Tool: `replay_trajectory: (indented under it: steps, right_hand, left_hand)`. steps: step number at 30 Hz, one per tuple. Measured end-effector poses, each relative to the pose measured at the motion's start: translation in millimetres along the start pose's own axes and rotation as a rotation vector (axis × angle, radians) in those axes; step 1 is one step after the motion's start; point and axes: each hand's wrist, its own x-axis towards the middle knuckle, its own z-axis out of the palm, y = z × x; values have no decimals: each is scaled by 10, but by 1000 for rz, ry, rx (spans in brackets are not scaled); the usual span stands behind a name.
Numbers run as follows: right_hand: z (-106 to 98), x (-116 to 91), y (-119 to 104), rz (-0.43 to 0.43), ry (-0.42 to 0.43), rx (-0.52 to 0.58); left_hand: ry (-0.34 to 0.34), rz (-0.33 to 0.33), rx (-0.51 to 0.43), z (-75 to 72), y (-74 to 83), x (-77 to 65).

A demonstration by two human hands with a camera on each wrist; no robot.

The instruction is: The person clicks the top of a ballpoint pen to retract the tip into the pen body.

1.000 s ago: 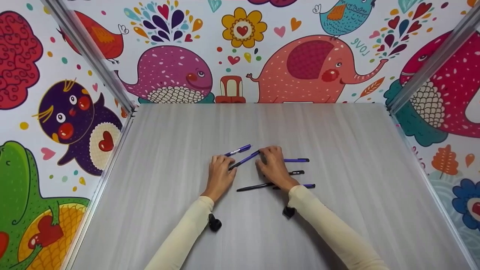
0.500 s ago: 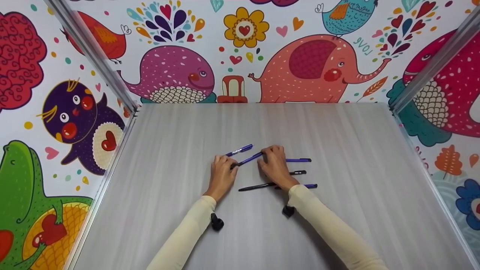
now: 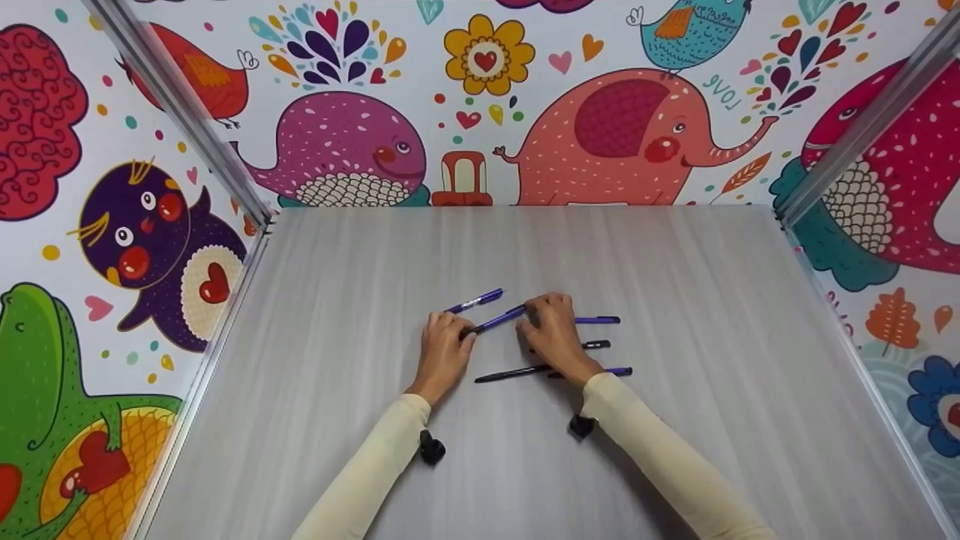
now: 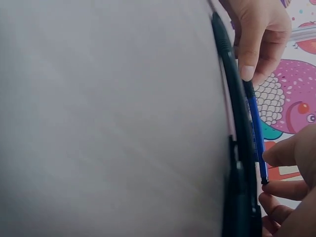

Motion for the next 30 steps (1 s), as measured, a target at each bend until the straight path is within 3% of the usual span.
replay_trajectory:
  steps: [5,13,30]
  right_hand:
    - [-106,-71,-23,21,5,59]
    - [-277,-245,-16,65,-14,46]
    - [-513,-551,41,58,41,99]
  left_hand:
    - [-4,14,-44,-26,81,-22]
    - [-29,40,-87,-38,226,-54]
    - [-77,58,-91,29,429,-93]
